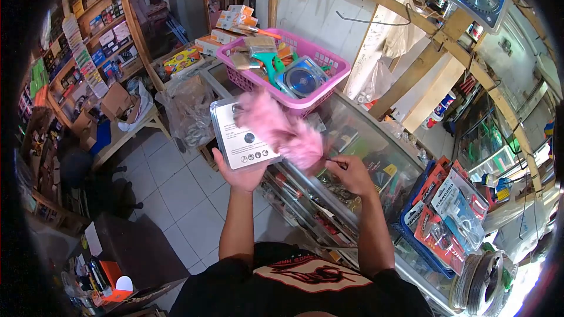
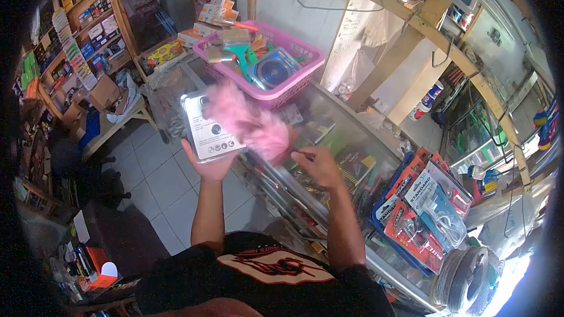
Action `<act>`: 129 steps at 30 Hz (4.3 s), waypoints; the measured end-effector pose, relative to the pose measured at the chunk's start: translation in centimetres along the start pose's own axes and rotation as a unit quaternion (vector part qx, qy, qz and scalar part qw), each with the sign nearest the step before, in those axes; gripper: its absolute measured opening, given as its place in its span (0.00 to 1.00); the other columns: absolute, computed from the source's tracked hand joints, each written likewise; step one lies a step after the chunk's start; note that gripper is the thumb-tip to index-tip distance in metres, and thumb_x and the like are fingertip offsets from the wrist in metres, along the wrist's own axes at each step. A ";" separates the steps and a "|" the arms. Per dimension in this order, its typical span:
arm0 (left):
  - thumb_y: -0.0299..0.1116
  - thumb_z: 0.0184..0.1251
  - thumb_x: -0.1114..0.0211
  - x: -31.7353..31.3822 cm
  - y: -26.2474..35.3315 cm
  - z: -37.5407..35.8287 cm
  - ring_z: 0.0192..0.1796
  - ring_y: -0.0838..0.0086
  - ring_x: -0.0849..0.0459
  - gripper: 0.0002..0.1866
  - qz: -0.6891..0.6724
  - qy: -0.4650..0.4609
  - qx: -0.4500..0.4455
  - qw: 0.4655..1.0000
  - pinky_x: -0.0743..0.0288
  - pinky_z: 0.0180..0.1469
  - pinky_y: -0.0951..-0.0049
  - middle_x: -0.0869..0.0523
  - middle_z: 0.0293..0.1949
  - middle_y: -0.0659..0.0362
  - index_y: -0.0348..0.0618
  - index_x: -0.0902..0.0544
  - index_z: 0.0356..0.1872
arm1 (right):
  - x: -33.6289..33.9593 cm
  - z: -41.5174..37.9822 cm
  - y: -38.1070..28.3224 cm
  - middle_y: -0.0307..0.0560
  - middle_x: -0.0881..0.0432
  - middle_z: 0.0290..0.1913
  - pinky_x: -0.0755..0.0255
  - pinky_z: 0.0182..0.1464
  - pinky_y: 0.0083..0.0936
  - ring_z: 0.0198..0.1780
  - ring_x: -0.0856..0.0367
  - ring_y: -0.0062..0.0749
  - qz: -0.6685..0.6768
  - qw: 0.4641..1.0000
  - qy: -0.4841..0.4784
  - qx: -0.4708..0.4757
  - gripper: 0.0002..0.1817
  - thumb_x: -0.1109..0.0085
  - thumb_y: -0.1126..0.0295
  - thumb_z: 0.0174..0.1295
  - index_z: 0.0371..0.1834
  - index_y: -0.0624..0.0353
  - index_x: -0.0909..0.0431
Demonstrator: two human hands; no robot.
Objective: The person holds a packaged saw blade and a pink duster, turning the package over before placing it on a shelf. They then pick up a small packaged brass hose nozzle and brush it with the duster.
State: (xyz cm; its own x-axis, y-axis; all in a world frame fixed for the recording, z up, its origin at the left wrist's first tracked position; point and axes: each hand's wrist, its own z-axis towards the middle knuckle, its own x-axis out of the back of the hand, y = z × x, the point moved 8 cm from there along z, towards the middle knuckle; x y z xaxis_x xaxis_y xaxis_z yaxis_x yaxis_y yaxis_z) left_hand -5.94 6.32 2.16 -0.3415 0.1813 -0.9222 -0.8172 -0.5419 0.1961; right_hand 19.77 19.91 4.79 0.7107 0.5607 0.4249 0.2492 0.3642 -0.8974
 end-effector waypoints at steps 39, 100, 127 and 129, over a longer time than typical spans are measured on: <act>0.78 0.70 0.45 0.5 2.4 -1.2 0.77 0.52 0.27 0.51 0.025 -0.043 0.044 0.998 0.39 0.79 0.32 0.27 0.76 0.55 0.57 0.40 0.85 | -4.7 -1.3 -5.1 0.48 0.19 0.29 0.30 0.39 0.31 0.33 0.27 0.24 -0.062 0.989 -0.111 0.071 0.17 0.33 0.59 0.75 0.45 0.66 0.14; 0.48 0.68 0.27 -5.5 -7.3 -2.9 0.85 0.55 0.45 0.57 0.489 -0.173 0.051 0.853 0.47 0.83 0.50 0.47 0.84 0.45 0.43 0.55 0.88 | -7.3 -2.5 -4.5 0.53 0.31 0.79 0.31 0.73 0.37 0.70 0.27 0.36 0.262 0.938 -0.203 0.098 0.52 0.31 0.45 0.71 0.88 0.60 0.48; 0.32 0.55 0.14 -18.5 -1.5 1.7 0.75 0.48 0.27 0.53 0.708 -0.292 -0.080 0.637 0.30 0.74 0.54 0.26 0.72 0.44 0.50 0.33 0.83 | 2.5 -5.3 -17.6 0.40 0.16 0.39 0.21 0.46 0.25 0.40 0.17 0.22 0.047 0.993 0.010 0.111 0.14 0.52 0.70 0.85 0.61 0.67 0.20; 0.30 0.51 0.12 -21.6 -1.9 2.5 0.77 0.46 0.29 0.57 0.710 -0.321 -0.103 0.619 0.31 0.76 0.53 0.30 0.74 0.42 0.51 0.34 0.84 | 4.9 -5.9 -20.5 0.41 0.17 0.38 0.20 0.45 0.26 0.40 0.17 0.22 -0.017 0.991 0.034 0.128 0.13 0.51 0.70 0.84 0.60 0.67 0.20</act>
State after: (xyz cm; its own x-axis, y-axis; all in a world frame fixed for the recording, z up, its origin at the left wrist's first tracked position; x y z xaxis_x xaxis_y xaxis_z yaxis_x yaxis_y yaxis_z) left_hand 1.79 5.49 22.54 -0.8157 -0.3442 0.4649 0.5708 -0.6098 0.5499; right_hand 22.03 10.86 24.61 0.7494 0.4968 0.4377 0.1047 0.5639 -0.8192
